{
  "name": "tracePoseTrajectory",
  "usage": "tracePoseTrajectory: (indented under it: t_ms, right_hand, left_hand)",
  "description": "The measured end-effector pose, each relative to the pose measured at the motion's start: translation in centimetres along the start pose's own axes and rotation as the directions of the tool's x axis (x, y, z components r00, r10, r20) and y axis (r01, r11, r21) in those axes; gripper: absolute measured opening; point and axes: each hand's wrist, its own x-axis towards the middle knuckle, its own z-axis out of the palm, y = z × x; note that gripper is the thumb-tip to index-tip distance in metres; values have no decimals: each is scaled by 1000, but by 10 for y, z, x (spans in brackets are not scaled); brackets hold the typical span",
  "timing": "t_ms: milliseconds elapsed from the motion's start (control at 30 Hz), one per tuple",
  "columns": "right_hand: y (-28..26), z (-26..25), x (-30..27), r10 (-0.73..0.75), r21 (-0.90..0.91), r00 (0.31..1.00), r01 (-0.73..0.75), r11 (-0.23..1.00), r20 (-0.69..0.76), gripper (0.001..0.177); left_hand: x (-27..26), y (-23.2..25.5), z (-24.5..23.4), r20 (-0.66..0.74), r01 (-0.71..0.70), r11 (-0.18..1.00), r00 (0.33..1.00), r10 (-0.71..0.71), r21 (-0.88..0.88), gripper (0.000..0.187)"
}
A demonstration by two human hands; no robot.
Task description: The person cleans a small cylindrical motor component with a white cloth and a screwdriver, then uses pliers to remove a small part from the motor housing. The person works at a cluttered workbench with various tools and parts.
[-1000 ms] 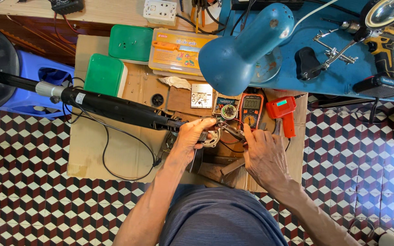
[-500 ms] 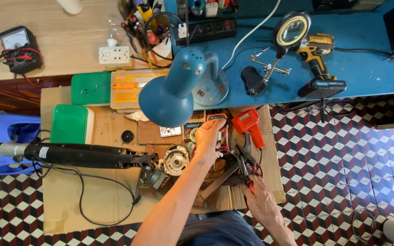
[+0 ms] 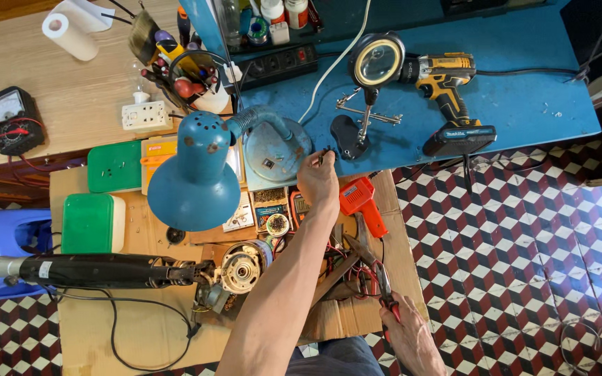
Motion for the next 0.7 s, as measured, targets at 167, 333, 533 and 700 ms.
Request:
tracePoseTrajectory:
  t_ms: [167,333,533,700]
  right_hand:
    - [5,-7,4,-62,-2,998,62,998,-23,40]
    - [1,-10,-2,-7,20,1000,7,1000,-7,35]
    - [28,18,34,-96,43,991,92,995,89,29]
    - [29,51,56,-309,43,945,306,951,106,42]
  left_hand:
    - [0,7,4,-36,77,982,997,-72,174,43]
    - [5,-13,-7,77,-49,996,996,43,81,61]
    - [-21,-9,-69,325,-12,999,946,21,-30,72]
    - [-58,7,-175,475,235,942,875,-97,-240,58]
